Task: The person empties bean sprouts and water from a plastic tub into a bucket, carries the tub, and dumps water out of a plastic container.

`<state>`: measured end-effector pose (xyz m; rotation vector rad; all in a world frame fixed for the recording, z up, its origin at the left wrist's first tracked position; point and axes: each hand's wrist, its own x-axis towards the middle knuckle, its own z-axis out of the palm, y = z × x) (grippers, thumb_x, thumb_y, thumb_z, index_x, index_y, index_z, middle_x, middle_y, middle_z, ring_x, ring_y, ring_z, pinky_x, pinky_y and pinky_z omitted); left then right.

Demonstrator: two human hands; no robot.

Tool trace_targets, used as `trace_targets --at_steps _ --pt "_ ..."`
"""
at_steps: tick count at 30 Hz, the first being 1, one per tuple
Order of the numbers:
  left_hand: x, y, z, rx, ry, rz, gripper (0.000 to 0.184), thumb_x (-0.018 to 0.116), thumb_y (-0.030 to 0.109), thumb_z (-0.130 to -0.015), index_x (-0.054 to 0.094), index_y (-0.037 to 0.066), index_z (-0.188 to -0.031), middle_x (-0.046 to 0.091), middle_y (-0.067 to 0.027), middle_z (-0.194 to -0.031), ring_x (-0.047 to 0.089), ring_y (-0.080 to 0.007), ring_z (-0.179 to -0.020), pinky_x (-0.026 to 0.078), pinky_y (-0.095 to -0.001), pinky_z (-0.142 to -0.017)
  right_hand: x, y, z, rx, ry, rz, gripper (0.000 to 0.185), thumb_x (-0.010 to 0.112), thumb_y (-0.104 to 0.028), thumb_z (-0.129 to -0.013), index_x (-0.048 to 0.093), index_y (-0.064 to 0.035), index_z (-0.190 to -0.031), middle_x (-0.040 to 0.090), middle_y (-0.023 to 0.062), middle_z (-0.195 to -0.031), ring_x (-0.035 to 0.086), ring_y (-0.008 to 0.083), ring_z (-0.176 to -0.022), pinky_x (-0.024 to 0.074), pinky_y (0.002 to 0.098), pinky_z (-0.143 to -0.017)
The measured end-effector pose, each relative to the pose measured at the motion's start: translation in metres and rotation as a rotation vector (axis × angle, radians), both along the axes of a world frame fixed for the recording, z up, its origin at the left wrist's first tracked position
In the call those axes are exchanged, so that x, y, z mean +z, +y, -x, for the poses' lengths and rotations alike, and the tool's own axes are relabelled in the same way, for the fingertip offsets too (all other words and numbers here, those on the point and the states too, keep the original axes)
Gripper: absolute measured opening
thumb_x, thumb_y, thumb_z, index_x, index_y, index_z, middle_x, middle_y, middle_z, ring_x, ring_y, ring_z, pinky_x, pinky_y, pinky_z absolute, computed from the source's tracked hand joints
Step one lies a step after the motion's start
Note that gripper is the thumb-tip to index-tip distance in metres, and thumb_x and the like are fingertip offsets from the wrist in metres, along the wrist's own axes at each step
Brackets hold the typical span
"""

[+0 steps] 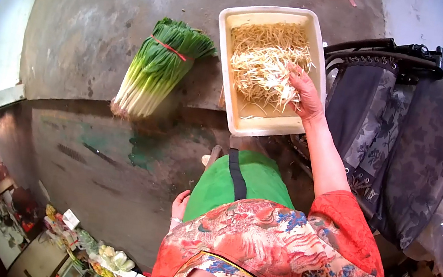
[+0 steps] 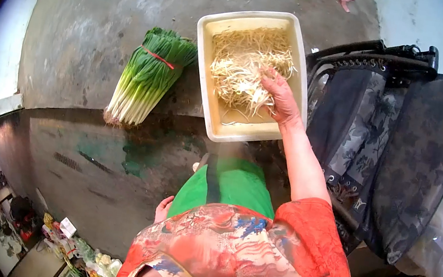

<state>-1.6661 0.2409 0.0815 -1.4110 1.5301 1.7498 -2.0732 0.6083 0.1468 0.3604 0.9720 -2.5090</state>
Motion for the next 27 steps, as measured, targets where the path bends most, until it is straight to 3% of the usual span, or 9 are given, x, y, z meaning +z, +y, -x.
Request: trace_targets --at_steps 2,4,5,6,8,9,16,22,27 --pt "0.001 0.002 0.001 -0.008 0.001 0.011 0.027 0.054 0.009 -0.084 0.055 0.003 -0.111 0.061 -0.0023 -0.087 0.054 -0.0074 -0.069 0.046 -0.0201 -0.062 -0.014 0.005 0.002 0.028 0.015 -0.003 0.03 0.058 -0.016 -0.083 0.05 -0.0065 -0.111 0.061 0.0024 -0.091 0.06 0.0103 -0.08 0.0515 0.0233 -0.065" --pt "0.003 0.003 0.001 0.008 -0.023 0.001 0.028 0.054 0.009 -0.084 0.055 0.003 -0.111 0.061 -0.0027 -0.088 0.055 -0.0075 -0.071 0.046 -0.0204 -0.063 -0.029 0.01 0.009 0.291 0.038 -0.604 0.043 0.064 -0.027 -0.079 0.049 -0.0053 -0.114 0.059 0.0065 -0.099 0.057 0.0147 -0.094 0.0466 0.0281 -0.08" --pt "0.002 0.002 -0.001 0.01 -0.024 0.002 0.028 0.054 0.009 -0.084 0.055 0.003 -0.111 0.061 -0.0027 -0.088 0.055 -0.0075 -0.071 0.046 -0.0204 -0.063 -0.036 0.011 0.012 0.394 0.283 -1.074 0.064 0.069 -0.037 -0.071 0.045 -0.0086 -0.123 0.048 0.0139 -0.12 0.043 0.024 -0.115 0.0341 0.0399 -0.095" --pt "0.0 0.002 0.0 0.004 -0.018 0.009 0.028 0.055 0.009 -0.084 0.055 0.002 -0.111 0.061 -0.0029 -0.088 0.055 -0.0076 -0.071 0.046 -0.0206 -0.063 -0.045 0.011 0.018 0.396 0.287 -1.073 0.064 0.069 -0.037 -0.071 0.045 -0.0086 -0.123 0.048 0.0139 -0.12 0.043 0.024 -0.115 0.0341 0.0399 -0.095" --pt "-0.001 0.003 -0.002 0.002 -0.015 0.018 0.028 0.056 0.009 -0.083 0.055 0.002 -0.111 0.061 -0.0031 -0.088 0.055 -0.0077 -0.072 0.047 -0.0207 -0.064 -0.031 0.0 0.031 0.317 0.582 -1.591 0.071 0.073 -0.032 -0.066 0.042 -0.0151 -0.128 0.035 0.0158 -0.133 0.035 0.0288 -0.122 0.0307 0.04 -0.098" --pt "0.0 0.003 -0.002 0.001 -0.027 0.015 0.029 0.057 0.01 -0.083 0.055 0.002 -0.111 0.061 -0.0033 -0.088 0.056 -0.0077 -0.073 0.047 -0.0209 -0.064 -0.022 -0.005 0.043 0.452 0.499 -1.566 0.085 0.074 -0.038 -0.06 0.034 -0.0225 -0.133 0.02 0.0161 -0.141 0.019 0.0355 -0.129 0.0198 0.054 -0.1" --pt "-0.003 0.004 -0.006 0.031 -0.038 0.002 0.029 0.058 0.011 -0.082 0.055 0.002 -0.11 0.061 -0.0032 -0.087 0.055 -0.0077 -0.072 0.047 -0.021 -0.064 -0.031 -0.061 0.059 0.937 0.453 -1.772 0.099 0.08 -0.025 -0.054 0.024 -0.025 -0.136 0.008 0.0153 -0.144 0.007 0.0382 -0.132 0.0088 0.0586 -0.103" --pt "0.0 0.015 0.003 0.085 0.023 -0.029 0.028 0.057 0.01 -0.083 0.055 0.001 -0.109 0.061 -0.0022 -0.085 0.054 -0.0075 -0.069 0.046 -0.0203 -0.061 -0.047 -0.044 0.008 0.984 0.666 -1.75 0.084 0.078 -0.017 -0.054 0.039 -0.0229 -0.128 0.025 0.0132 -0.138 0.021 0.0442 -0.125 0.0282 0.0594 -0.097" --pt "-0.005 0.014 0.003 0.075 0.002 -0.019 0.028 0.057 0.009 -0.083 0.055 0.001 -0.11 0.06 -0.0022 -0.086 0.055 -0.0076 -0.07 0.046 -0.0204 -0.062 -0.06 -0.024 -0.02 0.663 0.664 -1.664 0.062 0.069 -0.012 -0.055 0.052 -0.0163 -0.115 0.041 0.0127 -0.124 0.035 0.0406 -0.113 0.0375 0.043 -0.094"
